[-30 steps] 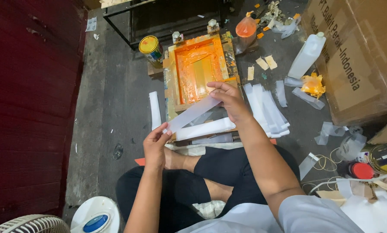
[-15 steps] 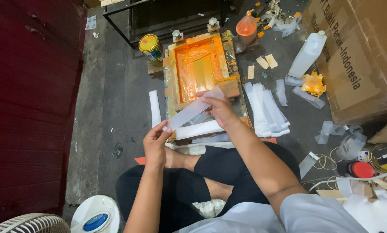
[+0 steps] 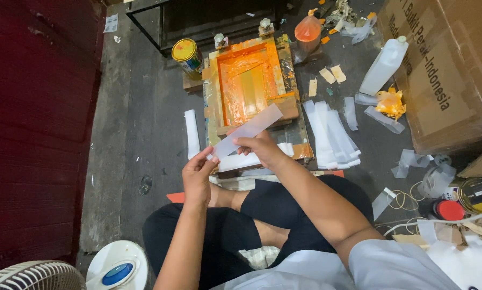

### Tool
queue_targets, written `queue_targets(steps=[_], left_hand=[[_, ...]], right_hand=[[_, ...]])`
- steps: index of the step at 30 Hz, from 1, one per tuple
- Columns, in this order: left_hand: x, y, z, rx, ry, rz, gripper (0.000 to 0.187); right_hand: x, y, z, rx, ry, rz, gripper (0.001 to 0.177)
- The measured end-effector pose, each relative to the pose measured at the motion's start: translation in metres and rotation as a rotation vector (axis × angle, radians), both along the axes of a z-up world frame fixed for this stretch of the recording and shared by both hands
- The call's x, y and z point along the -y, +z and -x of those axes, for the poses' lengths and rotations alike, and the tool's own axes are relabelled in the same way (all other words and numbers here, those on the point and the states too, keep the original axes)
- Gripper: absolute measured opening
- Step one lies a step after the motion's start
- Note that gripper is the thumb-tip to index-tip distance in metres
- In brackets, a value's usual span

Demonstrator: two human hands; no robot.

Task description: The person sits on the floor and uses a squeegee to spread orange ink across a screen printing frame. They then place a white strip of material under the frame, pull it through, and set it aside. This process is repeated multiple times.

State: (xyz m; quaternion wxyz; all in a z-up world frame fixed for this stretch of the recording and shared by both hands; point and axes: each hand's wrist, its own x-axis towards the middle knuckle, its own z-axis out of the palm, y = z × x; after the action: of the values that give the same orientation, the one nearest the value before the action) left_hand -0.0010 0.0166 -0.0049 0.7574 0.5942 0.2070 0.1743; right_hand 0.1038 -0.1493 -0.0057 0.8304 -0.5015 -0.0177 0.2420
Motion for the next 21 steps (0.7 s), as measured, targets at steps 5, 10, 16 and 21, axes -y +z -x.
queue_targets(steps=[5,10,16,21], left_hand=[[0.0,-0.007,-0.001,-0.002,-0.031,-0.025,0.044],[0.002,-0.007,-0.001,-0.012,-0.043,-0.037,0.044],[-0.001,-0.015,-0.001,-0.006,-0.059,-0.043,0.045],[-0.002,-0.018,0.0,-0.01,-0.07,-0.048,0.044]], right_hand=[[-0.004,-0.004,0.003,0.072,0.068,-0.018,0.027],[-0.01,-0.005,0.01,0.163,0.068,0.021,0.02],[-0.016,-0.015,0.012,0.247,0.16,0.029,0.029],[-0.017,-0.007,0.017,0.325,0.157,0.0,0.031]])
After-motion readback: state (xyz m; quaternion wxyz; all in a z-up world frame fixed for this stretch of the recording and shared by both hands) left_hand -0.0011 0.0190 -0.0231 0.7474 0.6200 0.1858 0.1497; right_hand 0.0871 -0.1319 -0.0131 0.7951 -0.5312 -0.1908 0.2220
